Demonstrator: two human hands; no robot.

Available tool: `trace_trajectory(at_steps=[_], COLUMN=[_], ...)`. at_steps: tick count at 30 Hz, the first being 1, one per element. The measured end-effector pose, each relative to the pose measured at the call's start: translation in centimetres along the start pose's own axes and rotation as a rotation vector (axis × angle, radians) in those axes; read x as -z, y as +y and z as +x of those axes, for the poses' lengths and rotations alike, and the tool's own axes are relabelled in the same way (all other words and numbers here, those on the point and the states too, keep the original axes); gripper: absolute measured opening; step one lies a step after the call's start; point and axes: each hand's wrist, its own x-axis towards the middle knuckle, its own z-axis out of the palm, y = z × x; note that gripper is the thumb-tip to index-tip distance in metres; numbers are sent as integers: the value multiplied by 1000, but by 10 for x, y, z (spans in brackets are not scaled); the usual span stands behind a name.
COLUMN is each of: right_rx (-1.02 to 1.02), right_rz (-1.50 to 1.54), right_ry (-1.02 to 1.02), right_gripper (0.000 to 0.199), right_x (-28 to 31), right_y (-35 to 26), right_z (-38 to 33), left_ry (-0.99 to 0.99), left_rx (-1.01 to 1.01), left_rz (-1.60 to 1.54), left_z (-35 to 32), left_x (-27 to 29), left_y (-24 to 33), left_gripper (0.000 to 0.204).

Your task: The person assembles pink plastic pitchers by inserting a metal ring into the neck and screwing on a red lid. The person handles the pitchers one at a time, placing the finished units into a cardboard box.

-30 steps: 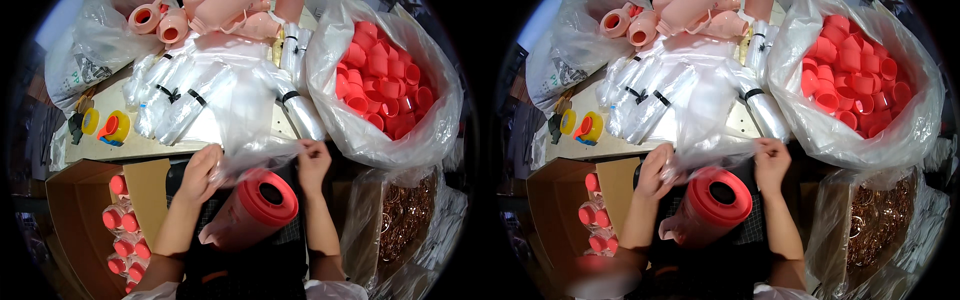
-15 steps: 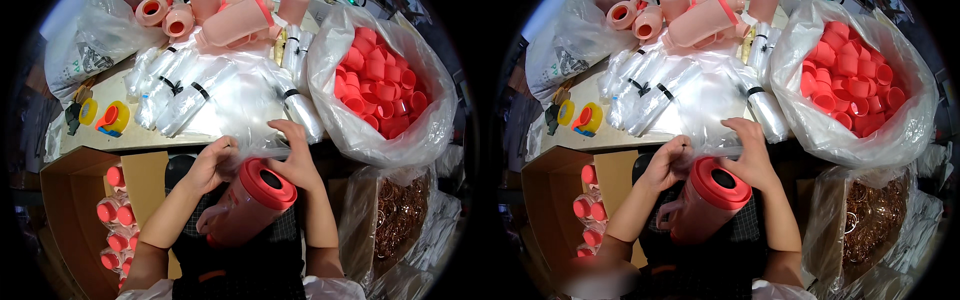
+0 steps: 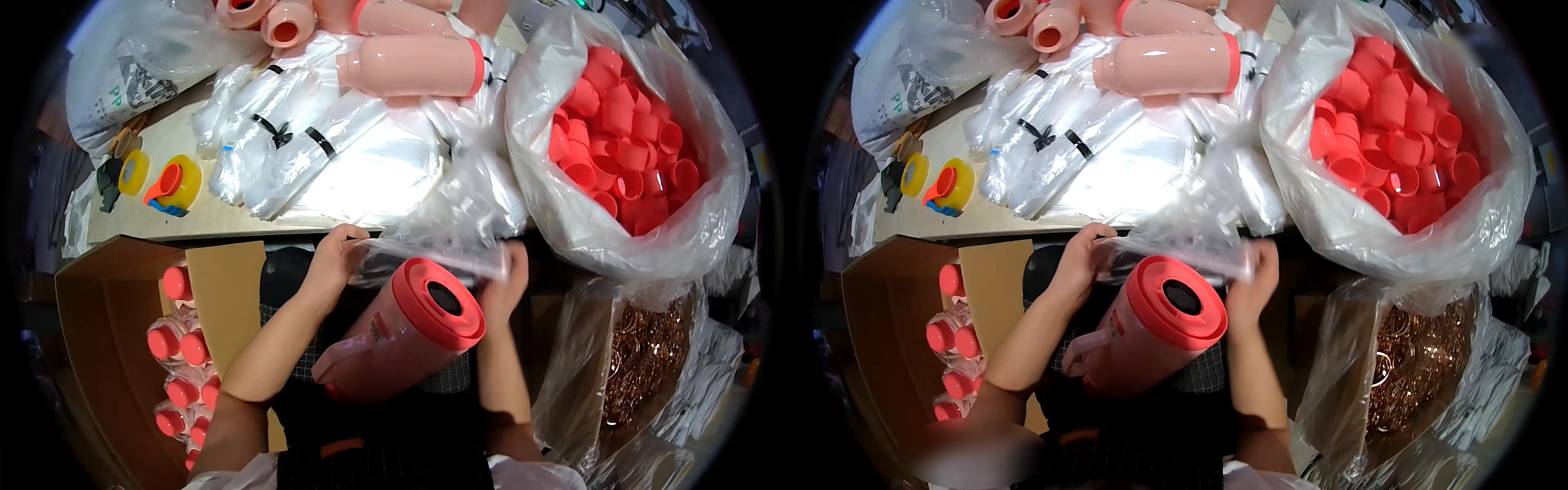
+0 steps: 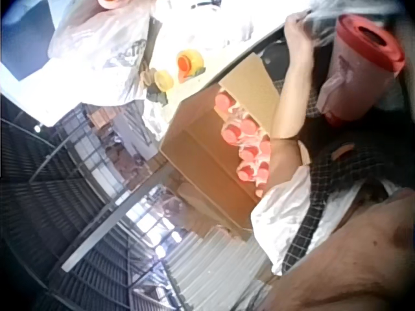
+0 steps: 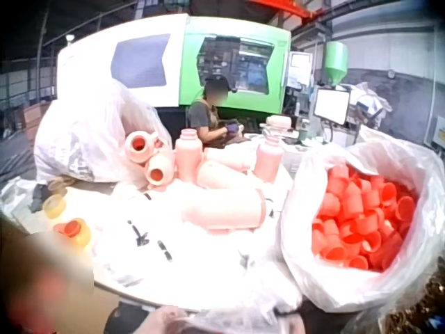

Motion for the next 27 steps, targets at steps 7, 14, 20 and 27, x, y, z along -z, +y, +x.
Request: trace_trajectory(at_steps=[7,14,20,27], right_rx=[75,-310,319,150], right_rz=[-38,-506,-247,202], right_ry=[-447,-1456,-1421,-1664], right_gripper=[52,75,88,85], right_x=[2,-50,-212,-278], right_y=[16,11,-94,-116], right_z=[-166,-181,-220,-271], left_ry=[109,927,1407,1539], left_rx=[-466,-464,-356,80], left_rz=[715,1031,979,286], left_z=[-153,-239,-320,-466], left_x=[37,42,134,385], left_y=[-7,-107,-33,-149], left_gripper=[72,24,31,35])
